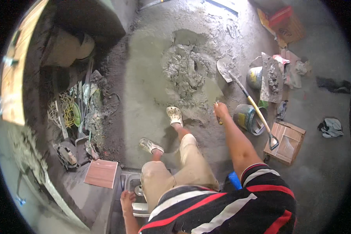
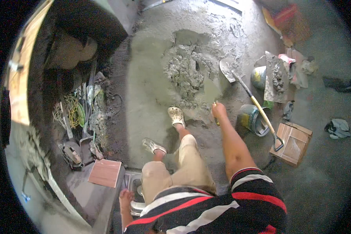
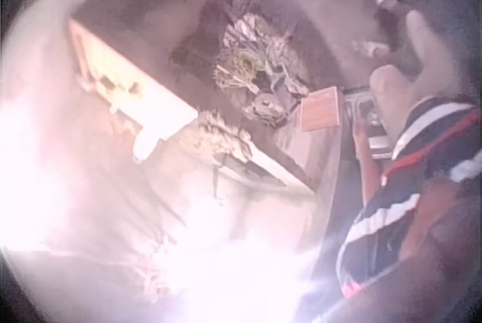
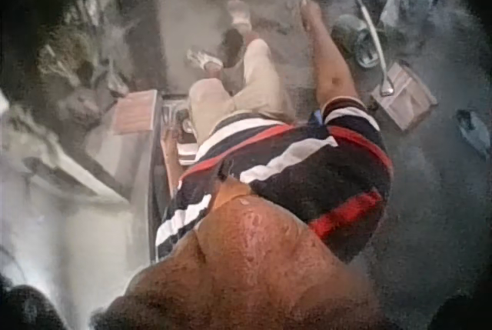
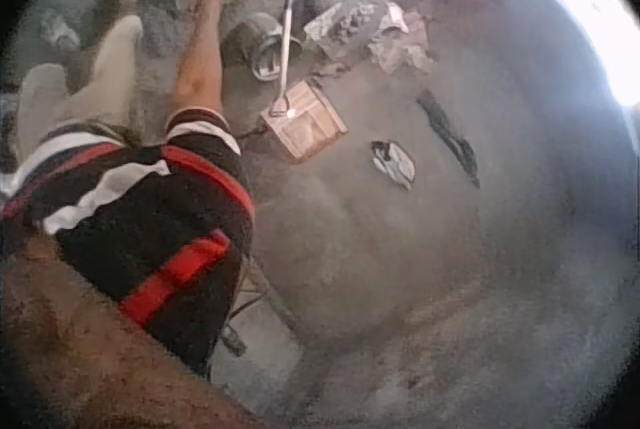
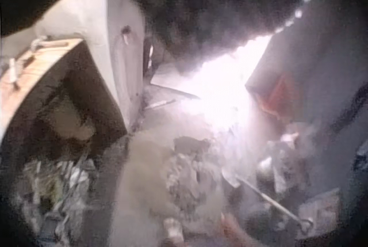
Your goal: The person mixes cement with a shovel and applies it to a wall structure using a trowel.
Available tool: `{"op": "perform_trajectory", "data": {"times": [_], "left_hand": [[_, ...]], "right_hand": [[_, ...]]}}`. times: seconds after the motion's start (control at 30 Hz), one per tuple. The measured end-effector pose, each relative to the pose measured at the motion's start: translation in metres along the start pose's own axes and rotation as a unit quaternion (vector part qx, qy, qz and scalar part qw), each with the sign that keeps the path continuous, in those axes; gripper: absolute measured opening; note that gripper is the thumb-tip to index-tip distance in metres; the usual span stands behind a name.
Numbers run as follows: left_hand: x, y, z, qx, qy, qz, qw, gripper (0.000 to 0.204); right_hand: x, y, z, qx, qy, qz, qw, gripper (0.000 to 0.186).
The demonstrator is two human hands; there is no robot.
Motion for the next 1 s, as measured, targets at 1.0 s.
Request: {"op": "perform_trajectory", "data": {"times": [1.0], "left_hand": [[0.092,-0.031,0.164,0.201,0.022,-0.208,0.957,0.020]], "right_hand": [[0.254,0.102,0.277,0.048,0.029,0.185,0.981,0.033]]}}
Point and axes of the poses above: each hand's wrist, its own x-axis towards the middle knuckle, its own z-axis out of the palm, y = z × x, the point moved 3 cm from there along x, towards the middle knuckle, and after that the axes turned 1 degree about -z, right-handed, at the moved point
